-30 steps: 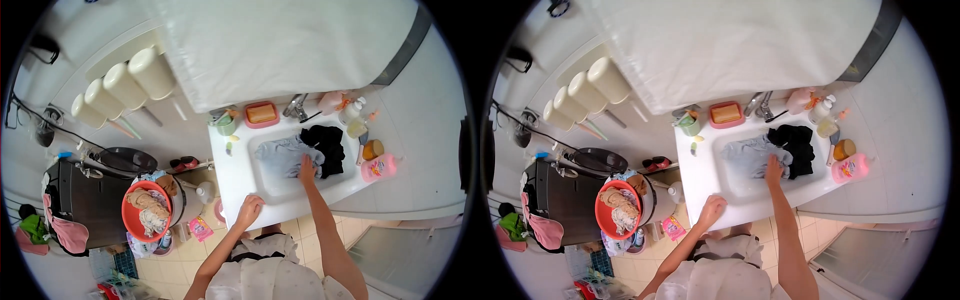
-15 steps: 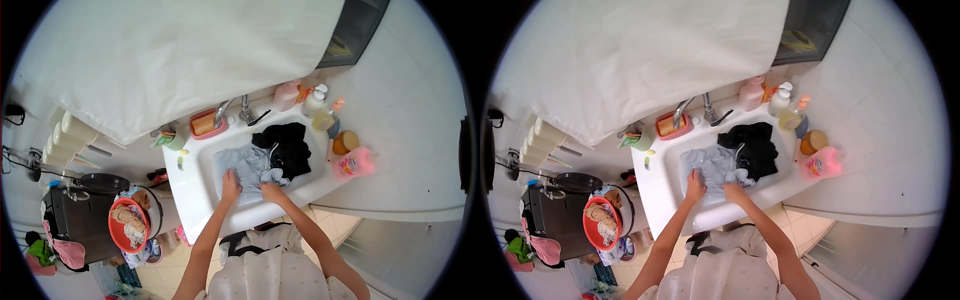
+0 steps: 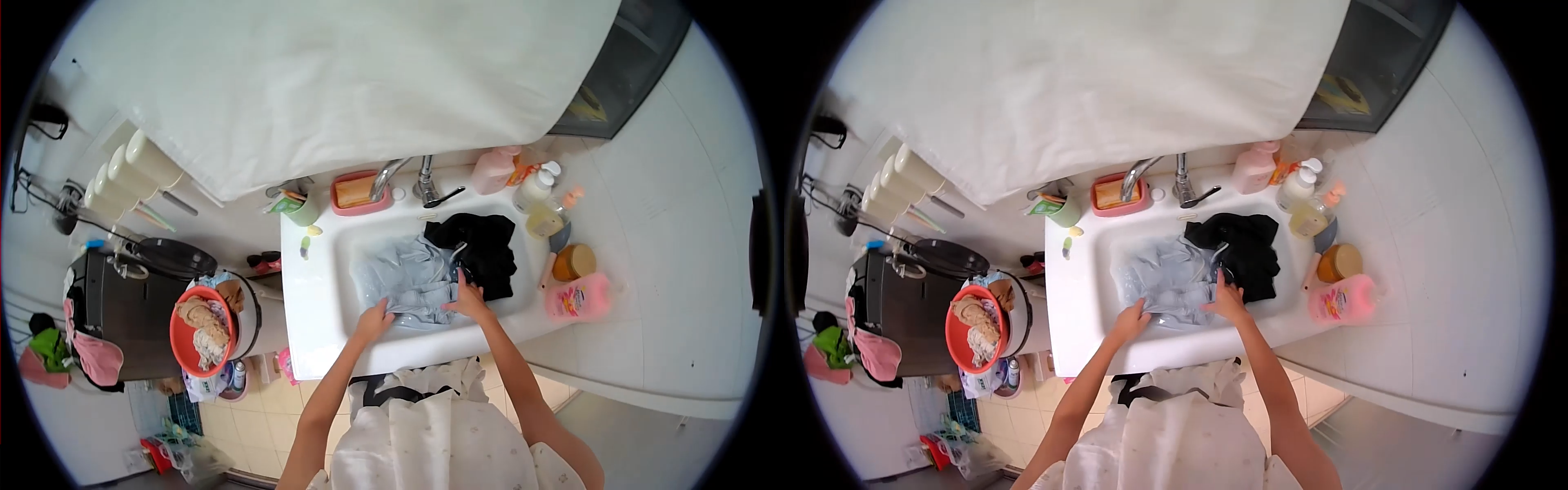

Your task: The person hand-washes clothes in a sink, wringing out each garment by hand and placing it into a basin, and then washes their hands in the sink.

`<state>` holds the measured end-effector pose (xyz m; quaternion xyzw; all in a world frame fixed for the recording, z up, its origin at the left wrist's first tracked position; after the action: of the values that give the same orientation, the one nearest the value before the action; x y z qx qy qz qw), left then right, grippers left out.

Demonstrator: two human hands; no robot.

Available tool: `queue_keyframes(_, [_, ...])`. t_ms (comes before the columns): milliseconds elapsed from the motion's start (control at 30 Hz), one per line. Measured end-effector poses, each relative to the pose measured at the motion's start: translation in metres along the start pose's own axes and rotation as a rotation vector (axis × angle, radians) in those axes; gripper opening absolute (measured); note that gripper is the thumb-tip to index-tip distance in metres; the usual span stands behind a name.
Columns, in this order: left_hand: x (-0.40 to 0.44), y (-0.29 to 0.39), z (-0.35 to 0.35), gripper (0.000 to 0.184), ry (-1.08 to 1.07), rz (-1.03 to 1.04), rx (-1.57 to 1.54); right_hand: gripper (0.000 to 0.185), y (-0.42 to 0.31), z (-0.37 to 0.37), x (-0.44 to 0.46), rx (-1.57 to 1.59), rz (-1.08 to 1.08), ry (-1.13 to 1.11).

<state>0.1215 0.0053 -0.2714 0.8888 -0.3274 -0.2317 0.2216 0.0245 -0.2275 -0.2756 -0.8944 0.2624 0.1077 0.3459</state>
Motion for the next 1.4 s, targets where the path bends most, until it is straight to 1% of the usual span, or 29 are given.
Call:
queue_keyframes(33, [-0.008,-0.002,-0.006,0.041,0.002,-0.039,-0.038,0.09,0.004,0.008,0.006,-0.001,-0.014,-0.008])
queue_keyframes(100, [-0.024,-0.01,-0.019,0.04,0.048,-0.098,-0.086,0.07,0.001,0.022,0.01,0.128,-0.118,-0.168])
queue_keyframes(133, [-0.031,-0.014,-0.027,0.039,0.084,-0.144,-0.135,0.07,-0.002,0.024,0.009,0.127,-0.13,-0.174])
queue_keyframes(167, [-0.037,-0.018,-0.035,0.039,0.093,-0.152,-0.133,0.06,-0.006,0.024,0.006,0.148,-0.231,-0.181])
queue_keyframes(200, [-0.045,-0.014,-0.051,0.035,0.136,-0.163,-0.219,0.051,-0.014,0.018,0.0,0.168,-0.329,-0.188])
queue_keyframes(233, [-0.052,-0.01,-0.065,0.03,0.175,-0.174,-0.306,0.051,-0.027,0.005,-0.009,0.166,-0.335,-0.194])
queue_keyframes(267, [-0.056,-0.008,-0.075,0.03,0.176,-0.179,-0.307,0.046,-0.048,-0.015,-0.021,0.207,-0.366,-0.25])
queue_keyframes(333, [-0.059,-0.001,-0.098,0.023,0.286,-0.038,-0.419,0.042,-0.079,-0.054,-0.036,0.249,-0.396,-0.305])
queue_keyframes(367, [-0.062,0.007,-0.112,0.016,0.24,-0.103,-0.412,0.039,-0.092,-0.072,-0.04,0.217,-0.413,-0.307])
queue_keyframes(467, [-0.062,0.034,-0.146,0.015,0.264,-0.057,-0.494,0.029,-0.12,-0.121,-0.045,0.191,-0.456,-0.268])
queue_keyframes(533, [-0.054,0.044,-0.162,0.015,0.255,-0.057,-0.44,0.028,-0.126,-0.141,-0.04,0.213,-0.509,-0.229])
queue_keyframes(600, [-0.04,0.041,-0.165,0.022,0.215,0.024,-0.338,0.031,-0.12,-0.142,-0.022,0.248,-0.463,-0.238])
queue_keyframes(633, [-0.03,0.042,-0.162,0.027,0.208,0.041,-0.403,0.031,-0.109,-0.132,-0.01,0.249,-0.461,-0.237])
queue_keyframes(700, [-0.008,0.03,-0.144,0.029,0.174,0.055,-0.356,0.034,-0.079,-0.098,0.025,0.128,-0.505,-0.204])
queue_keyframes(733, [0.004,0.024,-0.134,0.031,0.14,0.068,-0.307,0.035,-0.064,-0.078,0.04,0.1,-0.392,-0.257])
queue_keyframes(800, [0.029,0.009,-0.106,0.034,0.107,0.045,-0.311,0.03,-0.04,-0.036,0.057,0.001,-0.331,-0.074])
queue_keyframes(867, [0.048,-0.007,-0.078,0.035,0.26,0.028,-0.169,0.029,-0.044,-0.011,0.054,-0.031,-0.212,0.056])
queue_keyframes(900, [0.051,-0.004,-0.067,0.037,0.24,-0.107,-0.081,0.038,-0.035,0.011,0.06,0.022,-0.207,0.098])
queue_keyframes(933, [0.054,-0.003,-0.054,0.037,0.226,-0.101,-0.075,0.038,-0.038,0.022,0.053,0.031,-0.194,0.1])
queue_keyframes(1000, [0.06,0.0,-0.036,0.038,0.375,-0.077,0.271,0.05,-0.049,0.039,0.039,-0.066,-0.156,0.4])
queue_keyframes(1033, [0.062,0.001,-0.029,0.038,0.355,-0.121,0.215,0.05,-0.049,0.047,0.035,-0.056,-0.132,0.404])
queue_keyframes(1067, [0.065,0.004,-0.022,0.038,0.332,-0.103,0.224,0.052,-0.051,0.053,0.031,-0.124,-0.198,0.425])
queue_keyframes(1100, [0.068,0.004,-0.015,0.04,0.396,-0.035,0.24,0.055,-0.053,0.058,0.028,-0.193,-0.261,0.444])
queue_keyframes(1133, [0.071,0.005,-0.009,0.042,0.46,0.034,0.252,0.055,-0.052,0.058,0.027,-0.182,-0.231,0.447])
queue_keyframes(1200, [0.075,0.001,0.004,0.045,0.413,0.074,0.319,0.053,-0.051,0.059,0.03,-0.16,-0.229,0.341])
queue_keyframes(1267, [0.08,-0.003,0.016,0.048,0.369,0.102,0.382,0.051,-0.044,0.065,0.038,-0.146,-0.206,0.299])
queue_keyframes(1333, [0.091,-0.007,0.023,0.057,0.257,0.075,0.458,0.049,-0.033,0.075,0.053,-0.129,-0.186,0.267])
queue_keyframes(1367, [0.095,-0.006,0.024,0.057,0.239,0.09,0.462,0.045,-0.026,0.084,0.061,-0.125,-0.2,0.229])
queue_keyframes(1400, [0.1,-0.002,0.021,0.06,0.095,0.011,0.432,0.042,-0.017,0.098,0.067,-0.119,-0.216,0.189])
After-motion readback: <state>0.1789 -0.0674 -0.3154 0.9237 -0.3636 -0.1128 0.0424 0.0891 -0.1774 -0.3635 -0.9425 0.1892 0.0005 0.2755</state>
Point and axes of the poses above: each hand's wrist, its own x-axis towards the middle knuckle, its own z-axis out of the palm, y = z × x, the point moved 3 cm from there along x, towards the middle knuckle, and after that the axes turned 10 degrees about x, right-handed, at the moved point
